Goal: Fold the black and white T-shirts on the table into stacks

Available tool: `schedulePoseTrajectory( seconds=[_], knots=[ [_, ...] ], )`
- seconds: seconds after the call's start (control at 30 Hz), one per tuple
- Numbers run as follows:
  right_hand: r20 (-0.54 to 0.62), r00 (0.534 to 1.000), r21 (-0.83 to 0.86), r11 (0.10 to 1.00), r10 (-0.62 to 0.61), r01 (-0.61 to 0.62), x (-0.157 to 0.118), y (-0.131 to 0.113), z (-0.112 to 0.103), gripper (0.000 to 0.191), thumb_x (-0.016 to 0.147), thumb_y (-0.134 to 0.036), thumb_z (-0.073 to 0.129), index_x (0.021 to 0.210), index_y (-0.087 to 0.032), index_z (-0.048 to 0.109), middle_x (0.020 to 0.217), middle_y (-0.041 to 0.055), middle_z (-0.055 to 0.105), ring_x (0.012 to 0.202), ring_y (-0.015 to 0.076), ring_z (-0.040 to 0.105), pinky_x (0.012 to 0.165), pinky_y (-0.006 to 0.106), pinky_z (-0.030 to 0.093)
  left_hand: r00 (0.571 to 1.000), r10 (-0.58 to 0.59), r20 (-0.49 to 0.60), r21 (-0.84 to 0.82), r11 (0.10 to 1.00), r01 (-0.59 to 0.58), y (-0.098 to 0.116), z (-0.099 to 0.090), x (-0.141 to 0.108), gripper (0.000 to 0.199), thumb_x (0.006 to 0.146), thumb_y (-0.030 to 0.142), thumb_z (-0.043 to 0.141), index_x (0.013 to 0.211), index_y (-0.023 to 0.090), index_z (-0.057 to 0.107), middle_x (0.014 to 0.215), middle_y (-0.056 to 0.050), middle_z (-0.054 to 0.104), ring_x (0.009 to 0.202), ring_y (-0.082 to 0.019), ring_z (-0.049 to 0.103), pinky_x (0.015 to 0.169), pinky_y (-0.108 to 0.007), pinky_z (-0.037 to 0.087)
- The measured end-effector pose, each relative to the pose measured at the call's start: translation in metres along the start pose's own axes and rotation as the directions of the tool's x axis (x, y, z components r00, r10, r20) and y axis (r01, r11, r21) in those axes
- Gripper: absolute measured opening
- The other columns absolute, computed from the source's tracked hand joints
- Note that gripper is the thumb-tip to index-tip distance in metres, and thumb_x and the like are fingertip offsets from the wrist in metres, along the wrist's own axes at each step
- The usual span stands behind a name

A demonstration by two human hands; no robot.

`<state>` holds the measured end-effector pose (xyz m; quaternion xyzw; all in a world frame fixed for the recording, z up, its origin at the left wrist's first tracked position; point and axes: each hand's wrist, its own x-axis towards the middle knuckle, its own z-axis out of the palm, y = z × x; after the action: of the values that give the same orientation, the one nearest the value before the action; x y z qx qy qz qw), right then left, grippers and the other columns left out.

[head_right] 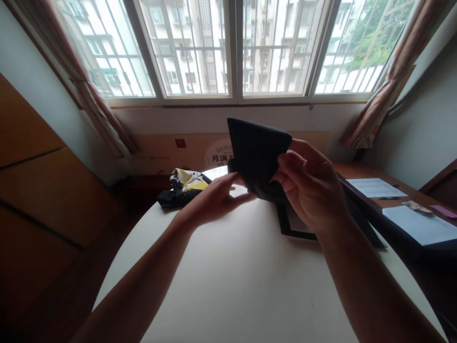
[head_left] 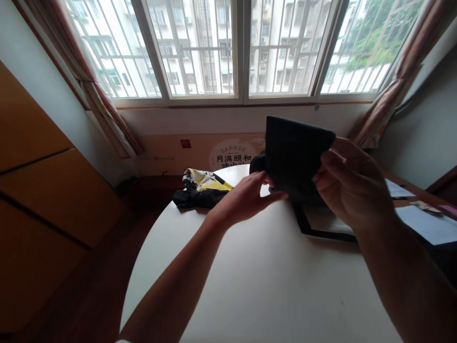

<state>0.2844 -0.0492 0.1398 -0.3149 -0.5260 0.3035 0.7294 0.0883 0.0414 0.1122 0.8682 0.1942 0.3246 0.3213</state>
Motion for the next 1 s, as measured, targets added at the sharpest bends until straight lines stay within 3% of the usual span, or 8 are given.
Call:
schedulePoseTrajectory(
  seconds=[0.1,0.2,0.3,0.4,0.5,0.63,0.77,1.0],
  knots=[
    [0.035,0.997,-0.092,0.993,0.073,-0.069,0.005,0.007,-0.016,0.042,0.077,-0.049,0.092,0.113,-0.034,0.078,0.093,-0.0025,0.076,0.084,0.0183,0.072,0.077,0.034,0.062,0.991,-0.036,-0.126,-0.085,0.996,0.026,-0.005,0.004,0.004,0.018,0.103,0.037,0.056,0.105,0.021,0.065,0.101,-0.005,0.072,0.094,-0.023,0.072,0.081,-0.034,0.06],
    [0.07,0.935,-0.354,0.885,0.347,-0.302,0.013,0.034,-0.044,0.05,0.073,-0.064,0.091,0.1,-0.023,0.081,0.094,0.0049,0.078,0.086,0.0219,0.073,0.074,0.034,0.061,0.938,-0.165,-0.306,-0.214,0.972,0.101,-0.004,-0.006,0.007,0.017,0.105,0.035,0.049,0.099,0.021,0.056,0.095,-0.004,0.068,0.084,-0.019,0.069,0.071,-0.03,0.06],
    [0.253,0.707,-0.512,0.712,0.66,-0.481,0.009,0.065,-0.054,0.059,0.073,-0.072,0.087,0.089,-0.016,0.081,0.09,0.0084,0.077,0.083,0.0224,0.071,0.07,0.031,0.058,0.873,-0.252,-0.418,-0.324,0.939,0.116,0.001,-0.011,0.009,0.015,0.107,0.031,0.042,0.099,0.022,0.051,0.091,-0.002,0.065,0.08,-0.016,0.067,0.071,-0.028,0.059],
    [0.52,0.539,-0.41,0.748,0.662,-0.522,-0.006,0.081,-0.04,0.053,0.081,-0.068,0.084,0.096,-0.016,0.08,0.091,0.0048,0.075,0.083,0.0187,0.068,0.073,0.028,0.054,0.869,-0.26,-0.421,-0.303,0.943,0.136,0.0,-0.01,0.009,0.013,0.108,0.032,0.045,0.102,0.023,0.051,0.084,0.0,0.062,0.07,-0.013,0.061,0.067,-0.024,0.053],
    [0.611,0.529,-0.296,0.79,0.589,-0.537,-0.014,0.082,-0.026,0.043,0.084,-0.059,0.086,0.092,-0.017,0.078,0.073,-0.0027,0.063,0.065,0.0114,0.056,0.063,0.024,0.047,0.877,-0.206,-0.433,-0.133,0.978,0.164,-0.006,-0.009,0.005,0.008,0.105,0.03,0.051,0.103,0.022,0.052,0.081,0.002,0.06,0.066,-0.013,0.056,0.064,-0.025,0.046],
    [0.612,0.605,-0.196,0.839,0.509,-0.508,-0.01,0.075,-0.026,0.035,0.09,-0.051,0.082,0.094,-0.017,0.074,0.074,-0.0013,0.062,0.065,0.0116,0.054,0.06,0.024,0.046,0.866,-0.14,-0.48,0.129,0.965,0.228,-0.007,-0.012,0.0,0.006,0.102,0.025,0.056,0.096,0.022,0.055,0.086,0.0,0.065,0.078,-0.017,0.063,0.075,-0.029,0.047],
    [0.664,0.555,-0.369,0.865,0.501,-0.34,-0.013,0.071,-0.017,0.036,0.088,-0.051,0.084,0.093,-0.017,0.072,0.088,0.0032,0.07,0.078,0.0171,0.063,0.068,0.028,0.052,0.8,-0.16,-0.579,0.127,0.951,0.282,-0.008,-0.013,0.002,0.011,0.103,0.025,0.055,0.092,0.022,0.054,0.091,-0.004,0.069,0.087,-0.02,0.067,0.08,-0.032,0.049],
    [0.662,0.562,-0.384,0.868,0.496,-0.314,-0.016,0.052,-0.006,0.038,0.097,-0.055,0.073,0.091,-0.017,0.071,0.082,0.0041,0.072,0.076,0.0179,0.068,0.071,0.03,0.056,0.82,-0.223,-0.527,0.176,0.915,0.362,-0.011,-0.011,0.003,0.012,0.102,0.021,0.056,0.091,0.023,0.052,0.089,-0.004,0.07,0.085,-0.021,0.068,0.079,-0.033,0.05]
  ],
)
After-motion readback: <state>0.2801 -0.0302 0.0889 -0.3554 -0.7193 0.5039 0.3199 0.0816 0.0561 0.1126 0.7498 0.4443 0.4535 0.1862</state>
